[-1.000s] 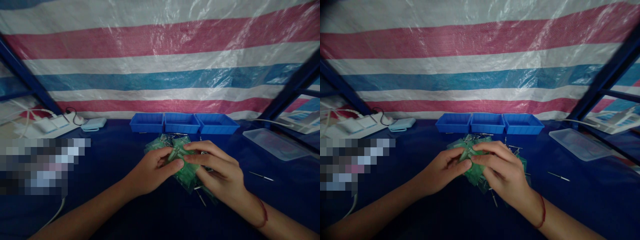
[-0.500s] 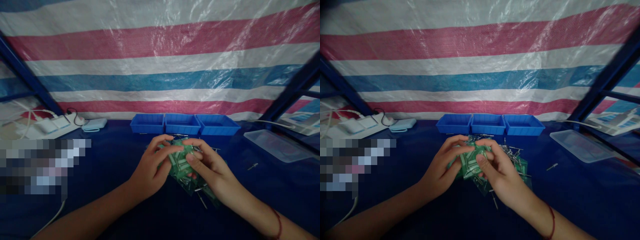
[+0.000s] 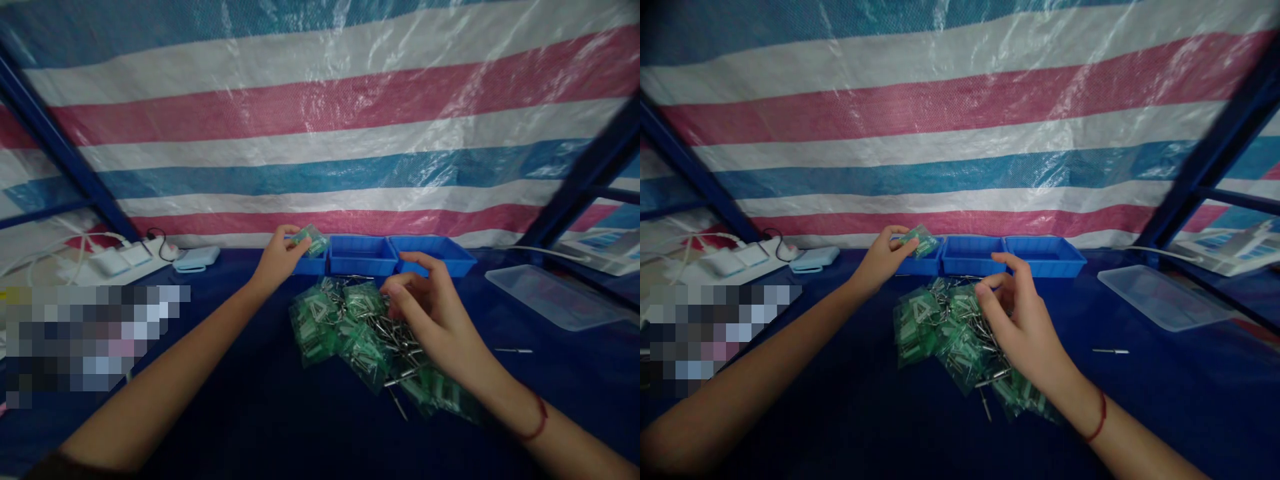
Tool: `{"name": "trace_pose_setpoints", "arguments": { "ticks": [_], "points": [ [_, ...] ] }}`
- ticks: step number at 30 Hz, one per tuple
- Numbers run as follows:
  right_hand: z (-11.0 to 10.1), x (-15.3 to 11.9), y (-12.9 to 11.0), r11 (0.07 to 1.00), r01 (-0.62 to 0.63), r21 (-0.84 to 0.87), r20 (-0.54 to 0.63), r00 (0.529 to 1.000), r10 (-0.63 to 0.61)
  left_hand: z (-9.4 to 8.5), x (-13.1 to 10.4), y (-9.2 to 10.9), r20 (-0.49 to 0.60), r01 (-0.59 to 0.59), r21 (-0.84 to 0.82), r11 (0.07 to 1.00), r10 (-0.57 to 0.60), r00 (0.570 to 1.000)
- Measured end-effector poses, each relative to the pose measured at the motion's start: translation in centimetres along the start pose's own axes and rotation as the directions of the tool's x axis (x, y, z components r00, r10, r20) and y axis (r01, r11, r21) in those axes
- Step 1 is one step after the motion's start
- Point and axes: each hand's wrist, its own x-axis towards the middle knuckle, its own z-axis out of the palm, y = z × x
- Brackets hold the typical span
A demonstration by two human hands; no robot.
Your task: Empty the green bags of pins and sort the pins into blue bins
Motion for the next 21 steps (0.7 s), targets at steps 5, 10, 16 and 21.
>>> {"name": "trace_pose_setpoints", "arguments": {
  "ticks": [5,10,16,21],
  "points": [
    [-0.8,0.6,0.7,0.997,-0.039,-0.062,-0.018,0.999,0.038,-0.2,2.2,-2.0,-0.033,-0.081,0.224,0.971,0.091,0.995],
    [-1.4,0.7,0.3,0.980,-0.037,-0.196,-0.007,0.999,0.037,-1.3,-1.3,-0.6,0.057,-0.183,0.304,0.935,0.174,0.983],
    [-0.9,0.3,-0.5,0.938,0.064,-0.340,0.143,0.990,-0.016,-1.7,-4.9,0.4,0.401,-0.277,0.300,0.913,0.143,0.905],
    [0.0,-0.3,-0.6,0.931,0.111,-0.347,0.209,0.977,-0.039,-1.7,-5.4,0.5,0.411,-0.223,0.166,0.961,0.138,0.901]
  ]
}}
